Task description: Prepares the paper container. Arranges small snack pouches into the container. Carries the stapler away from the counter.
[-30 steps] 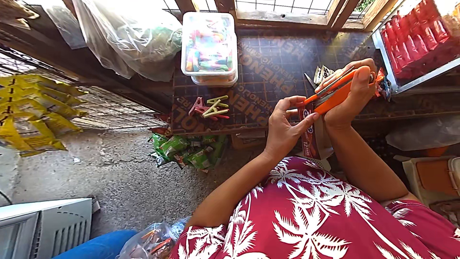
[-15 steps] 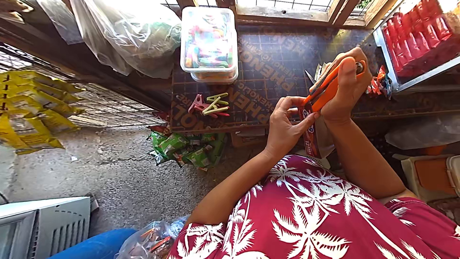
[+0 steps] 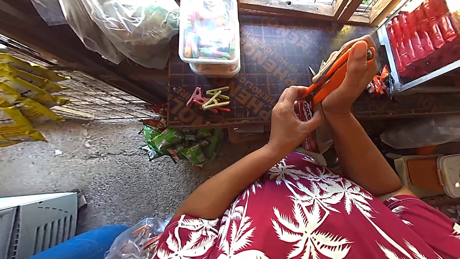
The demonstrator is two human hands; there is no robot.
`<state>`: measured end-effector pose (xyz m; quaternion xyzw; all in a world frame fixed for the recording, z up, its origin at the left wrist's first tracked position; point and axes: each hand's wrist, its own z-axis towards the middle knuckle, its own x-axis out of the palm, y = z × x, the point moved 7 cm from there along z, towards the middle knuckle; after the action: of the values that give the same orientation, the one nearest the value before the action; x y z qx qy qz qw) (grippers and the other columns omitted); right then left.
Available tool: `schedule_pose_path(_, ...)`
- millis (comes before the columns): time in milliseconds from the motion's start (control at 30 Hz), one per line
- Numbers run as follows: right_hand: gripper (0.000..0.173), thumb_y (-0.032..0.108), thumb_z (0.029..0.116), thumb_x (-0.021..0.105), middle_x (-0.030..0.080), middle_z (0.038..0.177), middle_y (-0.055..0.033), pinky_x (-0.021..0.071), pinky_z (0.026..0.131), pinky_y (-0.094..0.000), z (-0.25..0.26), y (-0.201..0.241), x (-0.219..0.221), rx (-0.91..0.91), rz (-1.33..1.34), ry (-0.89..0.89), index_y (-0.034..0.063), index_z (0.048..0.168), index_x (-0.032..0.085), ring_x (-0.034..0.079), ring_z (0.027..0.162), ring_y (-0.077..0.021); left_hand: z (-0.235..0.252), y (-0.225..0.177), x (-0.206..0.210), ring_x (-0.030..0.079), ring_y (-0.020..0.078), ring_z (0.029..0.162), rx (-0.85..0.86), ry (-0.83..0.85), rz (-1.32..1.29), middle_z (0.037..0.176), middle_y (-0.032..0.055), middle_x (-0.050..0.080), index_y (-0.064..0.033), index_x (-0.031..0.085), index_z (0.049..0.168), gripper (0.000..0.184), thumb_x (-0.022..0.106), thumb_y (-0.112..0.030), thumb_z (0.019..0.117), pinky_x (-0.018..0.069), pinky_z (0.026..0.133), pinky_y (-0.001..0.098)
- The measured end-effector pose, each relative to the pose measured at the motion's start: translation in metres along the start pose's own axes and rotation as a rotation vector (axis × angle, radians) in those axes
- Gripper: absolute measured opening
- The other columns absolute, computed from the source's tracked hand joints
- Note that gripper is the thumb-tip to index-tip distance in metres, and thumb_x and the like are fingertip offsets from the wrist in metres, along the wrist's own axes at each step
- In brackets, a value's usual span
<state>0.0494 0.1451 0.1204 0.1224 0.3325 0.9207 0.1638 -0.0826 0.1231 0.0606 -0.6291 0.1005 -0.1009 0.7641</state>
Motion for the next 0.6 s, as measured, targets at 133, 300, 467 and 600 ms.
schedule_pose_path(133, 0.021, 0.016, 0.1054, 0.041, 0.057, 0.072, 0.0096, 0.0557, 0.054, -0.0231, 0.008, 0.003, 0.007, -0.014, -0.043, -0.016, 0.0129, 0.090, 0.055, 0.060, 0.060, -0.0004, 0.006, -0.003, -0.003, 0.073, 0.0162, 0.093, 0.053, -0.025, -0.025, 0.117, 0.0151, 0.065, 0.0024, 0.063, 0.119, 0.041, 0.077, -0.006, 0.0817, 0.0660, 0.073, 0.0306)
schedule_pose_path(300, 0.018, 0.015, 0.1060, 0.042, 0.060, 0.077, 0.0092, 0.0589, 0.062, -0.0243, 0.010, -0.003, 0.015, 0.010, -0.067, 0.021, 0.0091, 0.096, 0.056, 0.063, 0.068, -0.0005, 0.021, 0.010, -0.017, 0.072, 0.0157, 0.099, -0.024, 0.030, -0.062, 0.127, 0.0136, 0.062, -0.0028, 0.061, 0.132, 0.051, 0.077, -0.007, 0.0840, 0.0646, 0.076, 0.0304)
schedule_pose_path(467, 0.020, 0.019, 0.1074, 0.040, 0.063, 0.081, 0.0094, 0.0620, 0.066, -0.0311, 0.021, -0.005, -0.007, 0.062, -0.100, -0.013, 0.0109, 0.101, 0.057, 0.066, 0.072, -0.0047, 0.019, 0.045, -0.041, 0.067, 0.0177, 0.106, -0.131, -0.023, -0.056, 0.124, 0.0126, 0.064, -0.0056, 0.066, 0.131, 0.043, 0.073, -0.014, 0.0897, 0.0591, 0.088, 0.0340)
schedule_pose_path(600, 0.029, 0.025, 0.1085, 0.030, 0.062, 0.081, 0.0042, 0.0622, 0.068, -0.0358, 0.034, -0.001, -0.048, 0.269, -0.224, -0.036, 0.0098, 0.102, 0.053, 0.067, 0.072, -0.0107, 0.018, 0.052, -0.062, 0.059, 0.0201, 0.122, -0.056, -0.139, 0.047, 0.134, 0.0170, 0.057, -0.0011, 0.060, 0.135, 0.046, 0.071, -0.022, 0.0952, 0.0541, 0.100, 0.0336)
